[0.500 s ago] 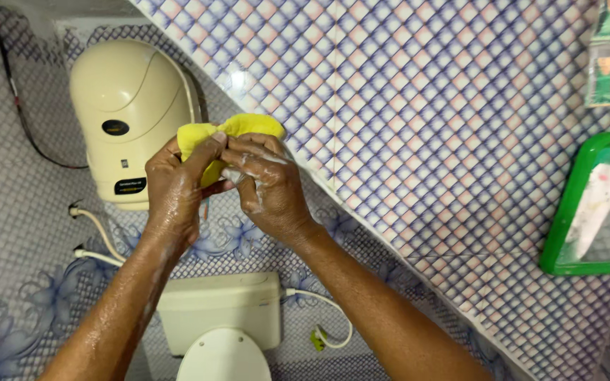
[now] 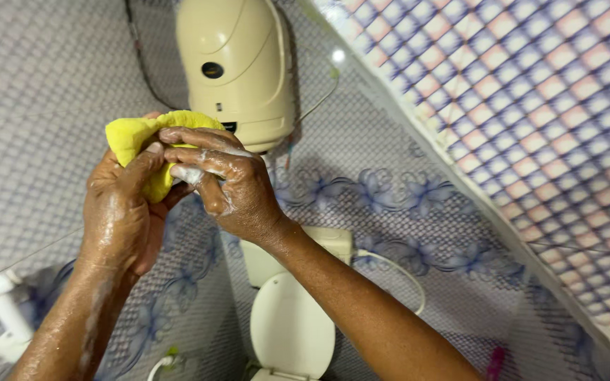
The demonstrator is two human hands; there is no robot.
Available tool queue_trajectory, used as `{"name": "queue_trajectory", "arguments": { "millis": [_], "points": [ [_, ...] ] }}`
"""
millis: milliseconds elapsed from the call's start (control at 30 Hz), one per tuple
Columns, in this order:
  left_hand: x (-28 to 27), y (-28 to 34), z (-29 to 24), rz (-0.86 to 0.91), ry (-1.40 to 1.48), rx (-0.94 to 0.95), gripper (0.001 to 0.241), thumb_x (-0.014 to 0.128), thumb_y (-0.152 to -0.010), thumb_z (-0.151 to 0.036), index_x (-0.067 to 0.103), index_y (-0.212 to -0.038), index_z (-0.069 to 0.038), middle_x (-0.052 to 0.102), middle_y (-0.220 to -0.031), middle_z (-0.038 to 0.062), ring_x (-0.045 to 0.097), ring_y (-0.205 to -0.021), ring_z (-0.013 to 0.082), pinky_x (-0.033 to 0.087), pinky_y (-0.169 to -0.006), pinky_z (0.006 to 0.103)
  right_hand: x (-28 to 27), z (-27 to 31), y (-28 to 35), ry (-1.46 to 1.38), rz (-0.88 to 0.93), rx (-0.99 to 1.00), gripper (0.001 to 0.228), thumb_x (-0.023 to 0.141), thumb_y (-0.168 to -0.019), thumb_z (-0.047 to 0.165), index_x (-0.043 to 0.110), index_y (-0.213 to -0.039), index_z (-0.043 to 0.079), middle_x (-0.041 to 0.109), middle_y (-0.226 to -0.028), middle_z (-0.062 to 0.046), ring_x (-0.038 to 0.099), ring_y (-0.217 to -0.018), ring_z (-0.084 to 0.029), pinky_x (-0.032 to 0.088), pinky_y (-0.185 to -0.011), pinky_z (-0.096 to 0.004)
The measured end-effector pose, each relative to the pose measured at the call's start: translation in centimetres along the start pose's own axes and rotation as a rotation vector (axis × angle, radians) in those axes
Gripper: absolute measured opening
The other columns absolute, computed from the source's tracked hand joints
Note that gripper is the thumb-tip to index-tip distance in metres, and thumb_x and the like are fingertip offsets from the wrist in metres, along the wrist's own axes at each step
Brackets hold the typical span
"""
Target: The person cleans a small green-framed mirror and a black towel rod using a yellow sponge and soapy water, then rinses their hands and uses a small bidet sprayer to wash the wall and fixtures.
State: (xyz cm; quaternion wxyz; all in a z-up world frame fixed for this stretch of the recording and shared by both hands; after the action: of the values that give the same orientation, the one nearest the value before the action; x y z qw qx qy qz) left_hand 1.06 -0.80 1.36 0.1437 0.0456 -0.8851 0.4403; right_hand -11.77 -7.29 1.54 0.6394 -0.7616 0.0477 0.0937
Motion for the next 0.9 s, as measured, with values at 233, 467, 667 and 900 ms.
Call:
{"name": "queue_trajectory", "arguments": {
  "millis": [233,467,667,900],
  "points": [
    [-1.5,4.1,-2.7,-0.253,-0.102,0.072,0.045,0.052,-0.102,-0.018,0.05,-0.147,-0.012,0.061,-0.131,0.004,0.064,-0.117,0.0158,0.059,-0.097,0.0416,4.7,1.6,0.0,-0.461,-0.024,0.15,0.014,0.065,-0.103,0.004,0.074,-0.114,0.003,0.074,-0.124,-0.009,0.069,-0.123,-0.02,0.055,-0.115,-0.035],
    [-5.6,11.2,-3.9,-0.388,-0.08,0.125,0.054,0.05,-0.106,-0.026,0.04,-0.156,-0.009,0.057,-0.137,0.008,0.059,-0.122,0.0201,0.052,-0.104,0.0424,11.4,7.0,3.0,-0.642,0.01,0.193,0.022,0.056,-0.106,0.007,0.068,-0.124,0.003,0.069,-0.13,-0.011,0.065,-0.129,-0.025,0.052,-0.116,-0.036],
    [-9.1,15.5,-5.4,-0.503,-0.096,0.243,0.056,0.038,-0.108,-0.039,0.037,-0.155,-0.009,0.054,-0.143,0.013,0.055,-0.134,0.0263,0.044,-0.116,0.043,15.5,12.7,4.7,-0.565,0.122,0.138,0.036,0.062,-0.103,0.019,0.061,-0.136,0.005,0.057,-0.148,-0.013,0.052,-0.144,-0.03,0.039,-0.127,-0.046],
    [-13.4,20.2,-12.3,-0.633,-0.223,0.308,0.055,0.041,-0.108,-0.04,0.046,-0.148,-0.002,0.059,-0.135,0.011,0.06,-0.123,0.0229,0.05,-0.106,0.0398,20.9,18.9,2.9,-0.741,0.191,0.13,0.042,0.066,-0.096,0.008,0.057,-0.136,0.003,0.052,-0.155,-0.018,0.046,-0.149,-0.035,0.04,-0.124,-0.046]
  ]
}}
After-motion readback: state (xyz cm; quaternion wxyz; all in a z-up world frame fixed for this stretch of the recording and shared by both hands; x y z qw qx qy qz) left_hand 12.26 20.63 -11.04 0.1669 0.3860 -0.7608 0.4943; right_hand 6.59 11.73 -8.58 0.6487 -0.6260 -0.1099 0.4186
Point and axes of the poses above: each hand's wrist, its own y-axis away from the middle knuckle, its own x-axis out of the palm, z = x × y, the point moved 3 cm from there along -y, towards the middle knuckle
